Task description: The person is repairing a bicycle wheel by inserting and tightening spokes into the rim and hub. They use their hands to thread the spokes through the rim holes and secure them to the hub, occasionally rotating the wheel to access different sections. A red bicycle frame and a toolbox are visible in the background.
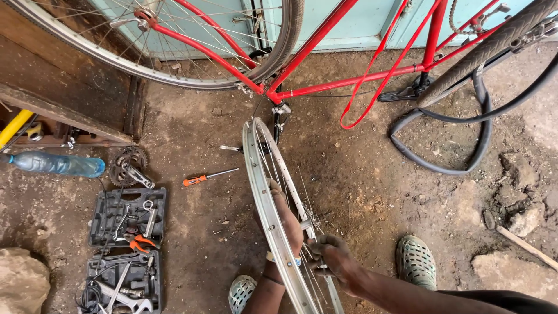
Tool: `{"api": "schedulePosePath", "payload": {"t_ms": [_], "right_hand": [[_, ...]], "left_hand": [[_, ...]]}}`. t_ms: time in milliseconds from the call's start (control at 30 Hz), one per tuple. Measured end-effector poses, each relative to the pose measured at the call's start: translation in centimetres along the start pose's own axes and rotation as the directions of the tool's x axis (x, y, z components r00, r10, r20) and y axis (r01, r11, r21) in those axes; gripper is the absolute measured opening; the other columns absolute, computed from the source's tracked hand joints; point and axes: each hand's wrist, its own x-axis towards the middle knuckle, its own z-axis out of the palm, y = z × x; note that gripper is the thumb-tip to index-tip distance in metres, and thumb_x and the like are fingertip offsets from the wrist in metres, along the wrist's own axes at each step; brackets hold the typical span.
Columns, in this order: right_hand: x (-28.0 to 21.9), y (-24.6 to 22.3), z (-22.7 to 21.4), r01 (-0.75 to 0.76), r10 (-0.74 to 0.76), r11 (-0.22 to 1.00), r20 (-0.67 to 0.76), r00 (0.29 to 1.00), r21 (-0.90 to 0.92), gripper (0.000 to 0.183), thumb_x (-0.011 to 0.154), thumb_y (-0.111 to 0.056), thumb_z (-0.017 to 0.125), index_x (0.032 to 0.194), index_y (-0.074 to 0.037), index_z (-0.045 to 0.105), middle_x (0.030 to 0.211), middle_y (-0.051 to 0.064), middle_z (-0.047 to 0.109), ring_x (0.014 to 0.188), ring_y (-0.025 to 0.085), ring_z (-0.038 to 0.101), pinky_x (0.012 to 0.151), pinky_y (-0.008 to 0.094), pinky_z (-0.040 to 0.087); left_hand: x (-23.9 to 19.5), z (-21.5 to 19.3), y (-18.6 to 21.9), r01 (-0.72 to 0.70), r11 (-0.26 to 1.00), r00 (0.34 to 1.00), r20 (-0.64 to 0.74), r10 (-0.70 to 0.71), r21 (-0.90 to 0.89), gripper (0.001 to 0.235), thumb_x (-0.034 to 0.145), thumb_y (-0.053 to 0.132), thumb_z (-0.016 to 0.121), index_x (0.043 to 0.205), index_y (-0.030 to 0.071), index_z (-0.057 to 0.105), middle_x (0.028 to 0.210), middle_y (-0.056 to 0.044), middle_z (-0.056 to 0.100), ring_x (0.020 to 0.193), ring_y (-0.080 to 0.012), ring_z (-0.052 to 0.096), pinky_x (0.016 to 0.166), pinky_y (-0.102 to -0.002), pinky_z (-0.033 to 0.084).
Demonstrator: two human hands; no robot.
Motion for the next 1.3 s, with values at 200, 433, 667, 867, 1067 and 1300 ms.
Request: {"api": "schedulePosePath", "payload": {"t_ms": [200, 433, 667, 867, 1067, 1300], "right_hand": [[0.5, 0.0, -1.1, 0.062, -0.062, 0.998, 0.023, 0.998, 0.031, 0.013, 0.107, -0.012, 0.054, 0.105, 0.000, 0.058, 0.072, 0.012, 0.053, 0.051, 0.022, 0.046, 0.038, 0.034, 0.037], [-3.3, -4.3, -1.3, 0.101, -0.130, 0.984, 0.202, 0.971, 0.146, 0.056, 0.102, -0.010, 0.052, 0.157, -0.004, 0.041, 0.068, 0.018, 0.067, 0.047, 0.024, 0.055, 0.037, 0.032, 0.041], [-3.2, -8.3, -1.6, 0.432, -0.440, 0.895, 0.367, 0.820, 0.107, 0.066, 0.087, 0.002, 0.047, 0.152, -0.012, 0.045, 0.165, 0.008, 0.041, 0.104, 0.033, 0.076, 0.082, 0.041, 0.061], [-1.9, -5.8, -1.6, 0.817, -0.596, 0.272, 0.577, 0.558, -0.509, 0.048, 0.093, 0.000, 0.055, 0.140, -0.003, 0.048, 0.150, 0.016, 0.054, 0.121, 0.031, 0.069, 0.101, 0.046, 0.063], [3.2, -3.0, -3.7, 0.585, -0.477, -0.182, 0.591, 0.650, -0.790, 0.055, 0.103, -0.043, 0.045, 0.149, -0.013, 0.041, 0.157, 0.009, 0.044, 0.144, 0.043, 0.033, 0.113, 0.073, 0.028], [5.0, -2.1, -3.9, 0.570, -0.519, -0.277, 0.620, 0.588, -0.773, 0.060, 0.099, -0.045, 0.056, 0.146, -0.008, 0.044, 0.152, 0.016, 0.046, 0.134, 0.044, 0.043, 0.110, 0.066, 0.036]], "left_hand": [[2.2, 1.5, 6.0, 0.005, 0.987, 0.979, 0.202, -0.038, 0.162, 0.013, 0.099, 0.012, 0.041, 0.088, 0.018, 0.040, 0.085, 0.003, 0.034, 0.076, -0.0093, 0.036, 0.074, -0.028, 0.037], [2.5, 0.0, 1.8, 0.153, 0.982, 0.977, 0.132, -0.167, 0.109, 0.017, 0.093, -0.003, 0.040, 0.098, 0.010, 0.050, 0.103, 0.000, 0.049, 0.102, -0.0091, 0.054, 0.091, -0.025, 0.047], [1.9, 1.7, 6.6, -0.014, 0.984, 0.970, 0.241, -0.030, 0.179, 0.023, 0.104, 0.031, 0.044, 0.085, 0.020, 0.037, 0.082, 0.004, 0.034, 0.073, -0.0103, 0.036, 0.068, -0.029, 0.036], [0.6, 0.2, 2.1, 0.044, 0.999, 0.978, 0.206, -0.046, 0.014, 0.035, 0.105, 0.016, 0.050, 0.136, 0.001, 0.053, 0.134, -0.013, 0.060, 0.126, -0.0216, 0.060, 0.112, -0.037, 0.052], [-0.1, 0.1, 2.1, 0.137, 0.991, 0.966, 0.222, -0.134, 0.000, 0.043, 0.107, 0.029, 0.047, 0.143, 0.005, 0.049, 0.141, -0.012, 0.058, 0.133, -0.0232, 0.058, 0.116, -0.038, 0.048], [0.2, 0.5, 3.7, 0.213, 0.977, 0.941, 0.267, -0.206, 0.002, 0.033, 0.107, 0.032, 0.045, 0.130, 0.009, 0.054, 0.122, -0.005, 0.061, 0.120, -0.0165, 0.060, 0.114, -0.036, 0.048]]}}
